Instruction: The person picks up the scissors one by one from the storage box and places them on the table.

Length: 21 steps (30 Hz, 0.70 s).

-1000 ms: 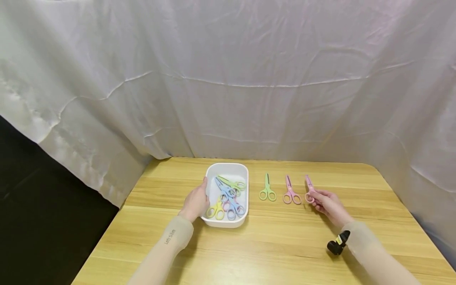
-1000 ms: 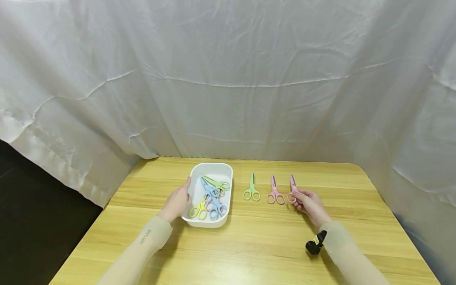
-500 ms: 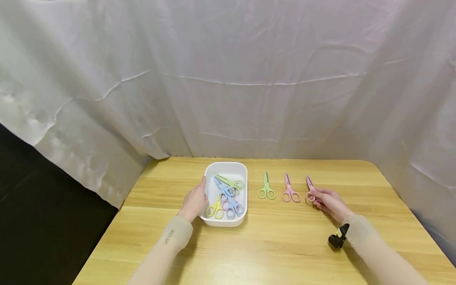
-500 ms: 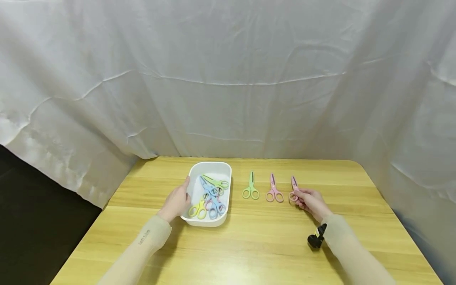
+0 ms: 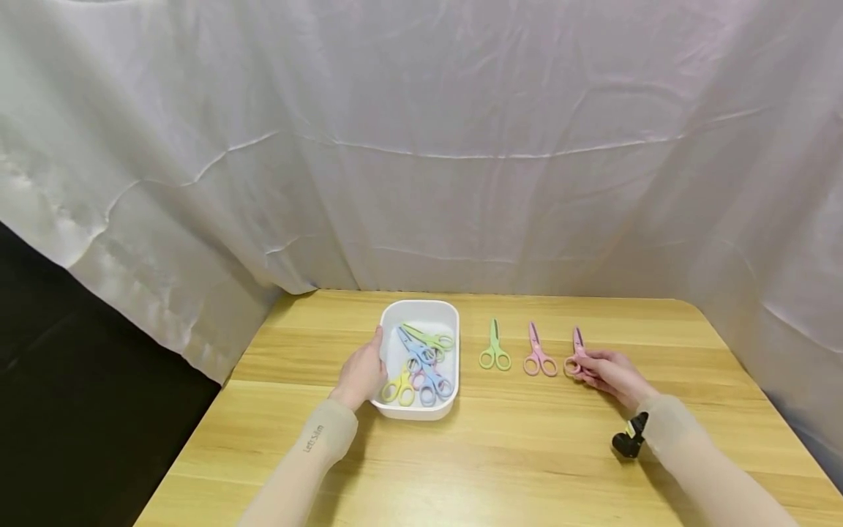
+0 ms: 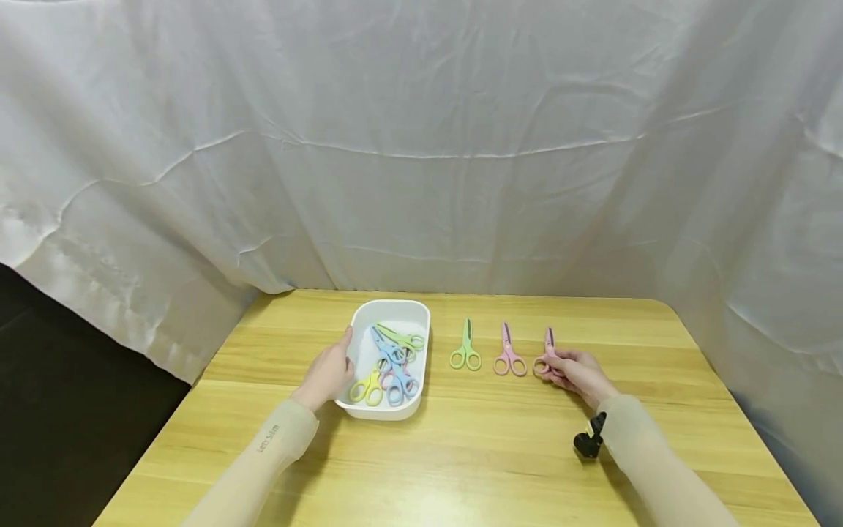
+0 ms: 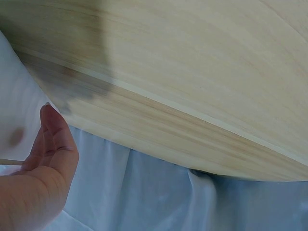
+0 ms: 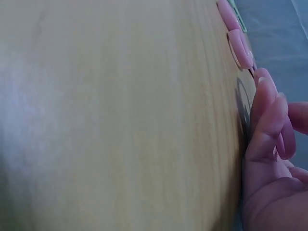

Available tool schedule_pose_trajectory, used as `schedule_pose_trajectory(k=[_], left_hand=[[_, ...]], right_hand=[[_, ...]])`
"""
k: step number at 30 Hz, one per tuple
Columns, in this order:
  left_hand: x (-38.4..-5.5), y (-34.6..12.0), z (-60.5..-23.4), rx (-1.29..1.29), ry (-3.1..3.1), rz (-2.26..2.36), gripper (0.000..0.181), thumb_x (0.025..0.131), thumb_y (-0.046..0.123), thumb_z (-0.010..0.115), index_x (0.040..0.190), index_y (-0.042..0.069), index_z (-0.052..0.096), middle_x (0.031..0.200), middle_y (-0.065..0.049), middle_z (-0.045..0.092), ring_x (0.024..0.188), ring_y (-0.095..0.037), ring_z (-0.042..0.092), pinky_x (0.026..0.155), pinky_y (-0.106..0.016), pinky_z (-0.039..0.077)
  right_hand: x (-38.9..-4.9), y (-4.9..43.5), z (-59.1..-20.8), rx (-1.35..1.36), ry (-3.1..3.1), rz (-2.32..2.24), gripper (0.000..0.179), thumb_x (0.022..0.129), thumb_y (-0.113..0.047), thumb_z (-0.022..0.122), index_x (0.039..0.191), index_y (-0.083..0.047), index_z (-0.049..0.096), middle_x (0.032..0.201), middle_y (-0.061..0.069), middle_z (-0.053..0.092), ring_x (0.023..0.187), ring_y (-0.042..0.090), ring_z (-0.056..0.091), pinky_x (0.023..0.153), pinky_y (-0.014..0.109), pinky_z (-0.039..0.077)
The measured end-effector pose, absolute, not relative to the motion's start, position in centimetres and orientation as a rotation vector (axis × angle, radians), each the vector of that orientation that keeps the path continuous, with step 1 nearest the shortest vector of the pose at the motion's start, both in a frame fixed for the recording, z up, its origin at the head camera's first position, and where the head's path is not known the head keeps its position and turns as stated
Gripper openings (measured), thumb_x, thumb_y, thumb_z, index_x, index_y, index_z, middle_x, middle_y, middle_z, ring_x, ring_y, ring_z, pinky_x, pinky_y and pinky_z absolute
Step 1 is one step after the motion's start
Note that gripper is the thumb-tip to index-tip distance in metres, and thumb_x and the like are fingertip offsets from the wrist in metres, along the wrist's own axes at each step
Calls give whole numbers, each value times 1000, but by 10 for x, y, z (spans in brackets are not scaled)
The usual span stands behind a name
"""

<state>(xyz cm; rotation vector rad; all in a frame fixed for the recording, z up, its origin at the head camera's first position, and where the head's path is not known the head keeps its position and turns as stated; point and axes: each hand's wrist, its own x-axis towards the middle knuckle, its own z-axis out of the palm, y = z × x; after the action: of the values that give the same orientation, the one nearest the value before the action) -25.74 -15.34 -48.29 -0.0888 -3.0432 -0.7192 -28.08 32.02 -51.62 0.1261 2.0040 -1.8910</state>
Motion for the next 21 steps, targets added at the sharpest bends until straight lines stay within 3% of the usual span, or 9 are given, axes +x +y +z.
schedule_pose_trajectory(k=[4,14,21], left_hand=[[-258,-153,-484,-93,-3042,-719,76,92,4,57,160,2,22,140,-22,60,92,-26,65,89,-42,59],[-257,-153,-483,-103,-3042,-711,76,92,4,57,160,2,22,139,-24,60,93,-27,65,88,-43,59],[-257,-152,-481,-104,-3051,-685,77,92,4,57,160,3,21,136,-23,62,83,-24,63,82,-40,59]], right_hand=[[-283,317,-515,136,2079,-1831,56,104,-20,54,144,16,38,90,-7,76,75,0,70,67,14,58],[-286,321,-512,144,2358,-1632,60,101,-24,60,141,17,43,86,-10,72,71,-3,66,67,16,59],[-279,328,-504,24,2728,-1262,62,97,-34,66,129,17,52,93,10,71,72,9,64,61,24,55]])
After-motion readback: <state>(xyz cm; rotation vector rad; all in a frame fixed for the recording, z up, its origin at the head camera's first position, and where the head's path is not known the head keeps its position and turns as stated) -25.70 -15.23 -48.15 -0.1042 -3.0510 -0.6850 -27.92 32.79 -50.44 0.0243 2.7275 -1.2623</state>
